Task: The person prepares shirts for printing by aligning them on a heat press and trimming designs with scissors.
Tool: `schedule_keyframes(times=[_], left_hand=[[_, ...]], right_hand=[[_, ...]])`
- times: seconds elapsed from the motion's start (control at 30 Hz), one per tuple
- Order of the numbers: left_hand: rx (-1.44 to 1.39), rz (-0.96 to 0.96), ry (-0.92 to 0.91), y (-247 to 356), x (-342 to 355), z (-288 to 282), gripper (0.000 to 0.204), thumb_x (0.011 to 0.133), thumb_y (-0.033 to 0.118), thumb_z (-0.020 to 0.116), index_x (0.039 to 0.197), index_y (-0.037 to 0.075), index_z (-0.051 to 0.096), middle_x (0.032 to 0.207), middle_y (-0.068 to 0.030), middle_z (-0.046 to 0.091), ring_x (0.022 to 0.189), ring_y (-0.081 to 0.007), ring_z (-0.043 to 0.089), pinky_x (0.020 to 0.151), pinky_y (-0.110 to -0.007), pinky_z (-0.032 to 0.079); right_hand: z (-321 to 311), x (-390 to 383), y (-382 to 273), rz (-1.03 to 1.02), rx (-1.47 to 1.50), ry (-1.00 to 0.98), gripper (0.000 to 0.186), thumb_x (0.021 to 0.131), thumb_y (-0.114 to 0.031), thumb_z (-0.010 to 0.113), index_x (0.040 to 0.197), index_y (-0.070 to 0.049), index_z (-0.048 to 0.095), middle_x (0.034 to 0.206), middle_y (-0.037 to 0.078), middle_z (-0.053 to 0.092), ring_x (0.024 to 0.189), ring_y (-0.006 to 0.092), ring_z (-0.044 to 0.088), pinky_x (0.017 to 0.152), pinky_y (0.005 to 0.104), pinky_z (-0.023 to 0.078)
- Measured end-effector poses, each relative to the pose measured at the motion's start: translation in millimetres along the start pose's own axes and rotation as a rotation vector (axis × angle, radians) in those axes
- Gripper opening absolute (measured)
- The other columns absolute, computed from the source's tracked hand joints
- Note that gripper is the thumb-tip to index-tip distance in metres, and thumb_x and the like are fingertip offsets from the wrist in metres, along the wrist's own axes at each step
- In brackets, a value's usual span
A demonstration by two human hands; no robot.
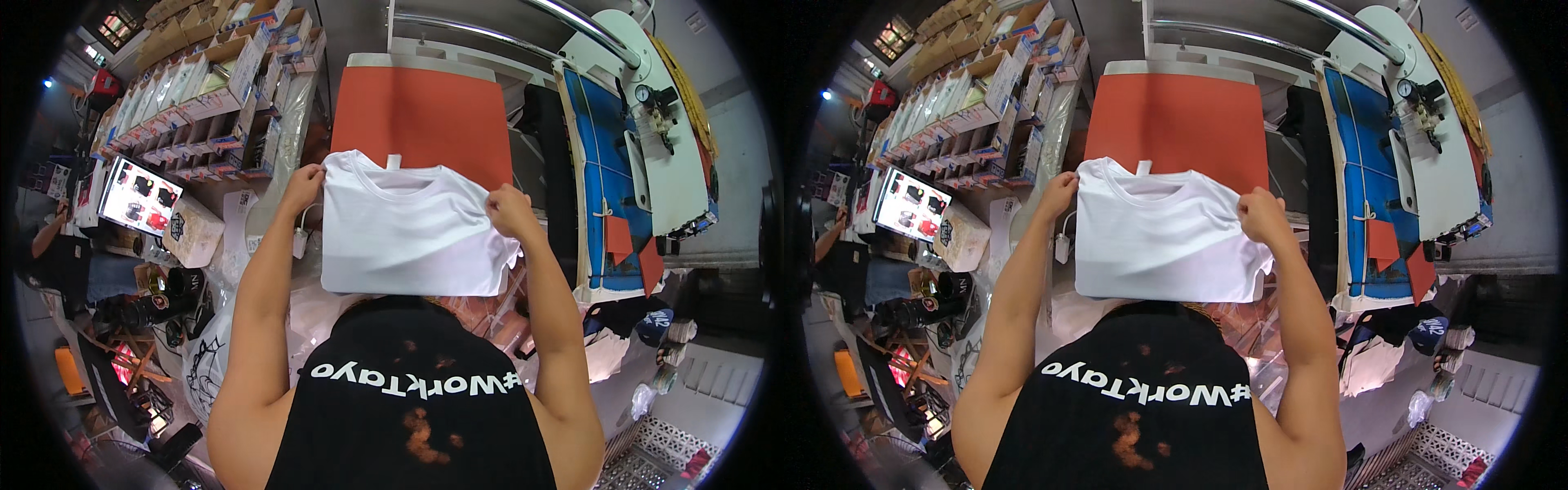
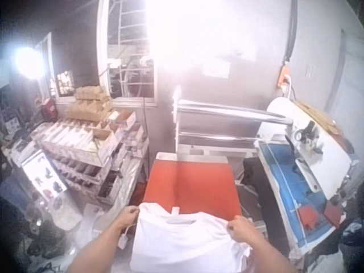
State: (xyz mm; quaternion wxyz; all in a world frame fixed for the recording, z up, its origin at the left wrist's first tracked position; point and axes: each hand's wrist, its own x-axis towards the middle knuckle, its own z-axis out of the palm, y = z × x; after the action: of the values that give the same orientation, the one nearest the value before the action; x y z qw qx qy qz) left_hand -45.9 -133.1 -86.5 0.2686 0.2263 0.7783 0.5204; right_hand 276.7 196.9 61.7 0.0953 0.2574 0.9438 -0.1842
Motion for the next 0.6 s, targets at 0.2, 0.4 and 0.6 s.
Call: schedule_keyframes(times=[0.2,0.4,0.6], left_hand=[[0.237,0.293,0.136,117,-89,-70,0.015,0.090,0.005,0.062,0.101,-0.001,0.067,0.096,-0.0130,0.070,0.089,-0.0232,0.066,0.086,-0.035,0.049],[-0.047,0.356,0.087,197,-178,-90,0.011,0.084,0.003,0.068,0.090,-0.001,0.060,0.086,-0.0113,0.062,0.090,-0.0235,0.062,0.102,-0.039,0.042],[0.379,0.444,0.062,258,-215,-87,0.031,0.063,-0.013,0.072,0.089,0.002,0.063,0.084,-0.0077,0.063,0.082,-0.0239,0.064,0.102,-0.043,0.045]], right_hand=[[-79,-115,7,-0.178,0.423,0.137,0.013,0.073,-0.010,0.070,0.077,0.001,0.065,0.081,0.012,0.057,0.078,0.0269,0.059,0.070,0.0346,0.046],[-138,-181,-5,-0.192,0.519,0.019,0.007,0.070,-0.004,0.069,0.076,0.000,0.067,0.092,0.012,0.065,0.082,0.0216,0.063,0.072,0.0315,0.047],[-178,-220,-3,-0.127,0.424,0.254,0.012,0.066,0.001,0.072,0.077,0.001,0.070,0.085,0.009,0.056,0.079,0.0197,0.056,0.071,0.0286,0.042]])
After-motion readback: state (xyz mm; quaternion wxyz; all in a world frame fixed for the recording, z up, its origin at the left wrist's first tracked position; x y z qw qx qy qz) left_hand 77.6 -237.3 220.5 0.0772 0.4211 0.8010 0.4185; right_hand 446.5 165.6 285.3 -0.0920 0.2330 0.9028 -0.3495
